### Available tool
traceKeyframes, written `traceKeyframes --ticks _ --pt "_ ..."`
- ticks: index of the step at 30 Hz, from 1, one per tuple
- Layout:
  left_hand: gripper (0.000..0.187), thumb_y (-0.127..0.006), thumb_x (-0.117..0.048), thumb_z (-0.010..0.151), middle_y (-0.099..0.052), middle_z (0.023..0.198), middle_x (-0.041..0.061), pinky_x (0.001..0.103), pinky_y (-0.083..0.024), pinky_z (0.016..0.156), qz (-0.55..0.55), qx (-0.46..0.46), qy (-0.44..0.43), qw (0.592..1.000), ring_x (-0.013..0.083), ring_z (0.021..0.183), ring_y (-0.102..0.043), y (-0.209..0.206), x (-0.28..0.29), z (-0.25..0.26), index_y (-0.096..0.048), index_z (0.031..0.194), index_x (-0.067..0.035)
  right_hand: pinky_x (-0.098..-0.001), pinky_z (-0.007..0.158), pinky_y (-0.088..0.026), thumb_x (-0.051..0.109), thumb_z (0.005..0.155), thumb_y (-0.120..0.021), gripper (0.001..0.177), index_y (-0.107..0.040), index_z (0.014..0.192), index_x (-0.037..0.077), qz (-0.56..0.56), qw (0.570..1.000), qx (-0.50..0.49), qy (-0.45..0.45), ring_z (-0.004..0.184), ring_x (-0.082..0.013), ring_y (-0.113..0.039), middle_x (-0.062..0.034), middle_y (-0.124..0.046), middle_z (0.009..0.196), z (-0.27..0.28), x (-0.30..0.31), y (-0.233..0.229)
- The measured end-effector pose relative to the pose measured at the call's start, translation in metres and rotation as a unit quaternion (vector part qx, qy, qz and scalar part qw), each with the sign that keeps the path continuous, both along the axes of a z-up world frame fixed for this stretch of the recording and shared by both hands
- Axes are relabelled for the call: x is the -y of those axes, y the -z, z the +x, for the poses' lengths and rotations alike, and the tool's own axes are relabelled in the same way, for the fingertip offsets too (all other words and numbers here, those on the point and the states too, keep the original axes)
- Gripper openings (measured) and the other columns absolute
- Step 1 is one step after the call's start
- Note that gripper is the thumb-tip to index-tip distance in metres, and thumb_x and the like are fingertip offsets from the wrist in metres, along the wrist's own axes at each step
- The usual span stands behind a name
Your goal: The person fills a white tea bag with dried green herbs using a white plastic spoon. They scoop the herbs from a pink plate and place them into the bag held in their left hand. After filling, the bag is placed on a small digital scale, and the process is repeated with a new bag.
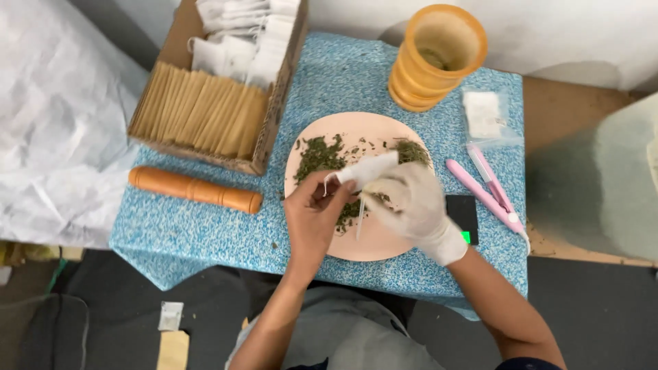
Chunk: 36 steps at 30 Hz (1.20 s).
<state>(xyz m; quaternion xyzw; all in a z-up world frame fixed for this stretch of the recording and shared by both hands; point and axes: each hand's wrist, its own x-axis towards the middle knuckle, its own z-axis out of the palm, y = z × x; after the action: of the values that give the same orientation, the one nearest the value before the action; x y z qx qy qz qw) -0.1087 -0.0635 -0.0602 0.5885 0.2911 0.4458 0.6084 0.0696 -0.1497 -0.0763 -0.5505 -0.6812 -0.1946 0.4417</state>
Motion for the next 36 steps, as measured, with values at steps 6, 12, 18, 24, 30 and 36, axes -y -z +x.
traceKeyframes --ticks 6,12,18,24,30,36 --pt "0.011 -0.076 0.001 0.100 -0.081 0.102 0.020 0.040 -0.069 0.078 -0.039 0.056 0.032 0.997 0.0277 0.100 -0.080 0.005 0.001 -0.004 -0.081 0.110 0.003 -0.0420 0.077 -0.063 0.018 0.097 -0.084 0.018 -0.083 0.114 0.014 -0.143 0.980 -0.126 -0.051 0.092 -0.0359 -0.077 -0.0121 -0.074 0.104 0.004 0.000 0.017" --pt "0.006 -0.078 0.001 0.099 -0.081 0.095 0.022 0.038 -0.071 0.071 -0.037 0.044 0.055 0.997 0.0276 0.094 -0.080 0.012 0.001 -0.006 -0.081 0.104 0.002 -0.0343 0.080 -0.063 0.018 0.089 -0.092 0.026 -0.087 0.114 0.015 -0.146 0.952 -0.267 -0.042 0.093 -0.0256 -0.080 -0.0052 -0.078 0.107 -0.011 -0.002 0.004" --pt "0.006 -0.083 -0.002 0.095 -0.080 0.089 0.022 0.044 -0.070 0.073 0.035 -0.022 0.060 0.997 0.0355 0.092 -0.083 0.003 0.000 -0.009 -0.081 0.098 0.003 -0.0346 0.078 -0.063 0.010 0.085 -0.096 0.026 -0.087 0.110 0.009 -0.157 0.933 -0.315 -0.080 0.092 -0.0257 -0.080 -0.0102 -0.080 0.105 -0.002 0.000 0.003" --pt "0.005 -0.077 -0.002 0.101 -0.080 0.093 0.021 0.045 -0.070 0.076 0.077 -0.048 0.075 0.993 0.0349 0.098 -0.081 0.002 -0.001 -0.008 -0.080 0.103 0.000 -0.0334 0.076 -0.063 -0.004 0.090 -0.089 0.015 -0.085 0.104 0.000 -0.149 0.873 -0.454 -0.095 0.087 -0.0213 -0.079 -0.0171 -0.080 0.100 -0.012 -0.004 0.001" --pt "0.002 -0.071 0.000 0.096 -0.073 0.086 0.023 0.044 -0.068 0.064 0.074 -0.028 0.019 0.997 0.0335 0.083 -0.077 0.016 -0.002 -0.004 -0.071 0.096 0.002 -0.0269 0.067 -0.060 -0.003 0.090 -0.090 0.015 -0.086 0.104 0.001 -0.143 0.928 -0.343 -0.018 0.078 -0.0201 -0.077 -0.0135 -0.081 0.099 -0.012 -0.009 -0.007" --pt "0.007 -0.066 0.000 0.092 -0.063 0.074 0.019 0.040 -0.060 0.050 0.164 -0.077 -0.002 0.983 0.0312 0.064 -0.069 0.017 -0.004 0.008 -0.066 0.085 -0.002 -0.0371 0.065 -0.064 -0.005 0.088 -0.086 0.026 -0.081 0.113 -0.002 -0.111 0.970 -0.199 -0.091 0.079 -0.0363 -0.081 -0.0173 -0.081 0.093 -0.002 -0.009 0.011"
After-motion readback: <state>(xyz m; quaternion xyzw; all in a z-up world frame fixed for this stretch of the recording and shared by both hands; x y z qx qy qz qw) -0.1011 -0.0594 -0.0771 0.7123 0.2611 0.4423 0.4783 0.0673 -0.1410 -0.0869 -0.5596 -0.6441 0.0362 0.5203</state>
